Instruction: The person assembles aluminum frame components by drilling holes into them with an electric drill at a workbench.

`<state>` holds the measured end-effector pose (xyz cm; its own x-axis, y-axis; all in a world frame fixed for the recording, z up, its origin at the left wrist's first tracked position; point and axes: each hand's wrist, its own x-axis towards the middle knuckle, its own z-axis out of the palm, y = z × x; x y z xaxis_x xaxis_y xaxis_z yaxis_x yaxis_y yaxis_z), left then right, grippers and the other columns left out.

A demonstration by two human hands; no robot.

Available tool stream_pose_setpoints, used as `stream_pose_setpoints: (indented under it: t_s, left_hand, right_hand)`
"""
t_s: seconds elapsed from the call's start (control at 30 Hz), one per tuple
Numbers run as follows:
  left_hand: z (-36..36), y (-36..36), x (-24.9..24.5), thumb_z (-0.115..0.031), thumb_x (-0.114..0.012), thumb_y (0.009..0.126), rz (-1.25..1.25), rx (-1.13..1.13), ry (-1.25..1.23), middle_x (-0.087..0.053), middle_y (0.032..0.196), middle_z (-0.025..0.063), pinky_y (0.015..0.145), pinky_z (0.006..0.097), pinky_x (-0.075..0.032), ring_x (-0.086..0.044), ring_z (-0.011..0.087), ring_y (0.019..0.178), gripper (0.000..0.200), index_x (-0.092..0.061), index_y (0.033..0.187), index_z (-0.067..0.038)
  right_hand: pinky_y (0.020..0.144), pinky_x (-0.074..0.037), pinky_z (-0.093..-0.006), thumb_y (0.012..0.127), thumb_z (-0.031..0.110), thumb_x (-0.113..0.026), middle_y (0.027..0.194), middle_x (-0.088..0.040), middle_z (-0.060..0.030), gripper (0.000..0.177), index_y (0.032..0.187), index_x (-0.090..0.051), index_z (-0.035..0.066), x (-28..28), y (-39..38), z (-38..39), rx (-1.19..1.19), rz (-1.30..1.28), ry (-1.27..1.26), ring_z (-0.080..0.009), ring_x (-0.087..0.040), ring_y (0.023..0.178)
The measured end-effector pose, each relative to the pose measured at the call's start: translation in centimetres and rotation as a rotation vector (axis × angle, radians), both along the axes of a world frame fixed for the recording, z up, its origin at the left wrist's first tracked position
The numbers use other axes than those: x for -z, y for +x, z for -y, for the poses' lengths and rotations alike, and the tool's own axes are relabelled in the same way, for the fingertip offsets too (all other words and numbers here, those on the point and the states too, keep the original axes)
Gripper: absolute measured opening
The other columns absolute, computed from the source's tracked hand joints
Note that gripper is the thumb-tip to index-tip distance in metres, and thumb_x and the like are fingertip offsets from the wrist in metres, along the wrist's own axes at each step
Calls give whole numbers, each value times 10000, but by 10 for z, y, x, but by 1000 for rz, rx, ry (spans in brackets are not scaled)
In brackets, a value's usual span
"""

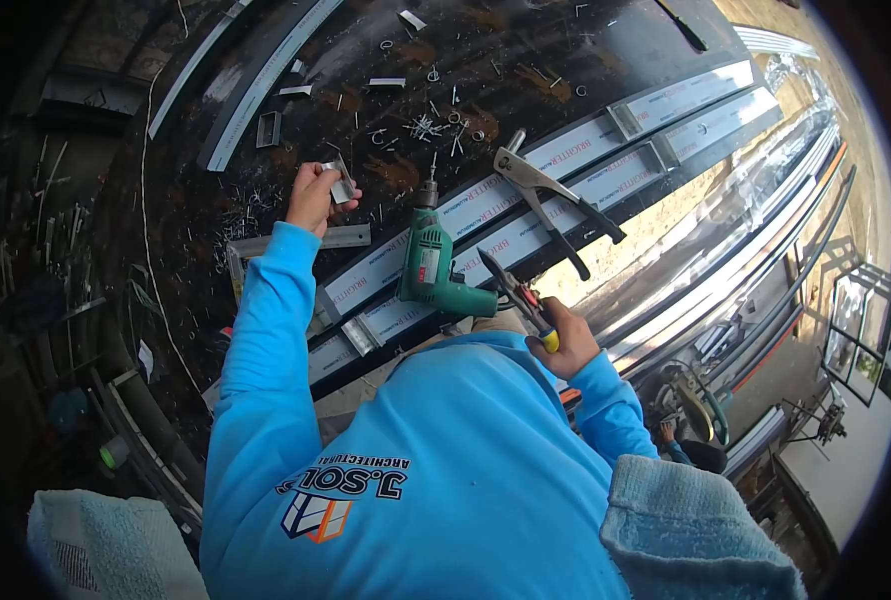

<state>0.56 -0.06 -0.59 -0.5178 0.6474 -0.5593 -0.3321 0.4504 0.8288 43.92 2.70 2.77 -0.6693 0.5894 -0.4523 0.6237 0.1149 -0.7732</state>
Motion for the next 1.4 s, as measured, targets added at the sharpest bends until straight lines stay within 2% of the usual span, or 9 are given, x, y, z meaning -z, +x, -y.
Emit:
stream_pose_setpoints:
  t_s: [0.17,0.37,0.43,0.87,0.97,1.07,1.23,1.3,1.4]
  left_hand:
    - [35,95,-34,6,-601,911,487,141,250,-651,1007,95,782,310,-586,-665,192,942,280,-527,1178,-32]
    - [70,139,-51,-30,-636,903,410,-80,291,-679,990,56,688,285,-584,-670,143,859,224,-595,1120,-73]
    - [85,141,-51,-43,-631,912,388,-58,317,-675,1009,57,752,281,-578,-662,144,881,199,-597,1107,-64]
    - [168,148,-51,-28,-640,888,252,38,405,-686,980,34,691,287,-593,-661,117,858,190,-649,1075,-61]
    - [180,148,-48,-29,-642,886,215,69,388,-689,954,31,670,279,-592,-666,118,824,158,-664,1041,-51]
    - [188,148,-39,-35,-644,885,252,59,349,-694,942,29,654,268,-587,-669,119,789,143,-669,1025,-53]
    - [200,153,-35,-61,-641,893,261,102,277,-704,931,26,641,256,-567,-675,130,771,135,-670,1024,-59]
    - [203,157,-35,-72,-640,899,281,132,272,-708,928,28,641,255,-559,-679,135,771,131,-670,1026,-58]
    - [205,161,-34,-81,-637,907,260,146,271,-712,933,35,645,253,-559,-682,137,763,126,-672,1026,-58]
  right_hand:
    - [863,-493,-459,713,146,-688,1045,-611,-281,588,1234,-480,-30,-6,-39,15,-43,-54,67,-455,-608,981]
    - [877,-484,-460,715,149,-677,1063,-592,-283,597,1240,-460,-36,-3,-46,56,-15,-54,152,-458,-593,1003]
    - [907,-481,-460,712,152,-699,1098,-602,-292,632,1266,-471,-50,-2,-45,70,-7,-15,138,-452,-601,1029]
    - [875,-479,-470,709,149,-659,1058,-581,-305,579,1217,-468,-53,1,-41,151,-37,-59,252,-471,-580,1011]
    - [802,-479,-491,702,138,-643,935,-584,-307,474,1109,-485,-46,7,-39,158,-48,-60,303,-485,-583,921]
    - [675,-469,-504,696,133,-636,735,-570,-280,332,946,-479,-19,26,-36,166,-68,-20,369,-486,-576,747]
    - [694,-471,-511,689,142,-634,776,-589,-284,356,974,-491,-15,39,-34,180,-37,0,380,-485,-583,775]
    - [710,-469,-515,686,150,-638,803,-591,-287,373,989,-490,-9,39,-33,188,30,-205,482,-489,-581,802]
    - [714,-473,-514,685,162,-650,822,-597,-289,396,1012,-500,-3,39,-28,188,2,-110,451,-487,-582,815]
